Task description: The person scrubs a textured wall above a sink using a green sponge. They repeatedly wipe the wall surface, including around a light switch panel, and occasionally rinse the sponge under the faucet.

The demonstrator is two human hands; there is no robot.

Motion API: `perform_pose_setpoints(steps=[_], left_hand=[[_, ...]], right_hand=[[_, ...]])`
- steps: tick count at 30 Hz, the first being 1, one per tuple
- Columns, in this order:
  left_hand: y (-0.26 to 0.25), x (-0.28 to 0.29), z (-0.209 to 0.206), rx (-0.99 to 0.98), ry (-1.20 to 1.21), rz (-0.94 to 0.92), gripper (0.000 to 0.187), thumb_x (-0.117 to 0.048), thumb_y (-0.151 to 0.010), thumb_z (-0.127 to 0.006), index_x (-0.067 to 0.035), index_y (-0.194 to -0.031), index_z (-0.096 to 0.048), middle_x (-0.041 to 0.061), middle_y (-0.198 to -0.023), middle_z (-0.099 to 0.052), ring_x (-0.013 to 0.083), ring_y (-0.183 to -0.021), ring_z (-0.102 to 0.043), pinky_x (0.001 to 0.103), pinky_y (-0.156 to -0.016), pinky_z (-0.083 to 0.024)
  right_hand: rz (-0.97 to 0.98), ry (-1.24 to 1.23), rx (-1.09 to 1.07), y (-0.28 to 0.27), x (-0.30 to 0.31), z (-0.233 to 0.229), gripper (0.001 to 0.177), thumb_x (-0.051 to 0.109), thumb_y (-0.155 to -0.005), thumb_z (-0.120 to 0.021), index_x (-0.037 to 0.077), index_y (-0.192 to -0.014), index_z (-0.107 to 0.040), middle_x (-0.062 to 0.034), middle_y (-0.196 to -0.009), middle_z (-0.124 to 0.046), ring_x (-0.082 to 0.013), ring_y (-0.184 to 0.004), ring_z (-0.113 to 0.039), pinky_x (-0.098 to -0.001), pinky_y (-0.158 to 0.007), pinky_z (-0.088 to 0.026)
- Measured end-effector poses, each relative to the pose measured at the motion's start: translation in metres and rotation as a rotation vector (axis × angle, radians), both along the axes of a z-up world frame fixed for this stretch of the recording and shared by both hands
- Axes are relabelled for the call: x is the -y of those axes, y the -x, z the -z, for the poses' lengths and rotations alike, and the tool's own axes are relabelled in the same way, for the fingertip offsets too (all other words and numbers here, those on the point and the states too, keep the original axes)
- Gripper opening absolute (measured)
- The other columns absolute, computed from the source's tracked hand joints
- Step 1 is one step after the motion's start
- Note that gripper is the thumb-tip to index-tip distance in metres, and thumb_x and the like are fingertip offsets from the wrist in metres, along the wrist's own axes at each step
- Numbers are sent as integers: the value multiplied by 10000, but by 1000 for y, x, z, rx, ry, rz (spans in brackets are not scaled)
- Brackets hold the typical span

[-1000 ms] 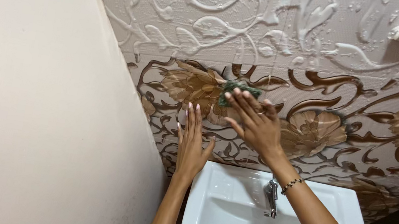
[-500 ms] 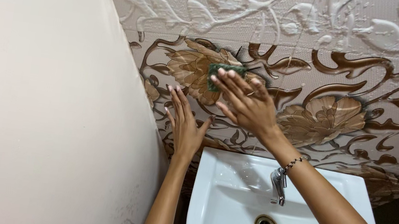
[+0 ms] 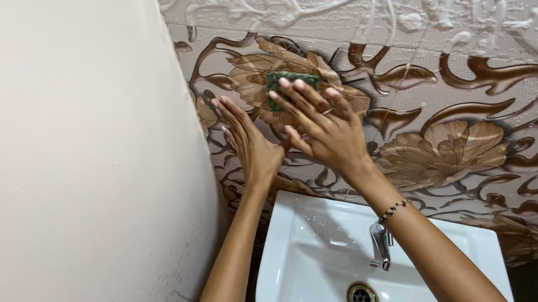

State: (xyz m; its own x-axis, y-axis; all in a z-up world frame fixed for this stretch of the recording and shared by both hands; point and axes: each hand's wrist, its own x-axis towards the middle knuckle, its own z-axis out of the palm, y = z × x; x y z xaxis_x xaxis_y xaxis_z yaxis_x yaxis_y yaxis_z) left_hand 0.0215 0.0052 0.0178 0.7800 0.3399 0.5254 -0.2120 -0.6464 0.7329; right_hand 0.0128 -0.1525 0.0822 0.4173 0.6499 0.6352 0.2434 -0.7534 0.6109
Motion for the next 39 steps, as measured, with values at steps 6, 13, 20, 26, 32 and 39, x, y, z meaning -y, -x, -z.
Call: perform_pose_setpoints(steps=[6,13,20,26,32,39], left_hand=[[-4,0,10,49,78,-8,1513,-650,-646,-831,36,-1516,200,305,-1610,182,380,-1535,134,574,-1238,31],[-20,-3,25,20,88,-70,1352,-641,-896,-699,20,-1614,237,296,-1720,211,397,-1623,155,590,-1301,20],[-7,-5,16,50,95,-25,1526,-729,-621,-788,-44,-1524,233,257,-1623,208,361,-1527,157,609,-1214,5],[-13,1,39,18,26,-130,1301,-682,-898,-697,-78,-1653,174,242,-1727,207,357,-1615,173,616,-1288,45],[-4,-4,55,-39,-21,-206,1379,-725,-762,-728,-70,-1608,143,235,-1693,146,342,-1582,120,623,-1248,46],[6,-18,51,13,103,-118,1460,-760,-681,-730,15,-1612,86,267,-1705,41,386,-1596,13,604,-1266,-49]], right_hand=[[-79,-106,-89,-16,-33,-23,587,566,-1150,-271,323,-1679,-192,33,-1739,-156,-96,-1589,-98,-395,-1285,76],[-112,12,-136,-15,-54,-16,617,578,-1151,-254,281,-1687,-193,45,-1745,-122,-91,-1595,-88,-398,-1299,62],[-93,-7,-5,-28,-60,-31,593,560,-1161,-233,326,-1688,-96,53,-1741,-49,-85,-1598,-33,-399,-1299,77],[-178,-63,-405,-35,-109,-29,616,532,-1130,-223,271,-1672,-91,57,-1748,-44,-93,-1601,-19,-398,-1285,82],[-128,9,-115,-28,-106,3,630,471,-1109,-287,279,-1678,-96,69,-1737,-65,-76,-1589,-51,-393,-1289,108],[-211,-115,-8,-53,-141,-36,582,409,-1192,-308,258,-1708,-86,34,-1761,-62,-105,-1619,-46,-398,-1324,85]])
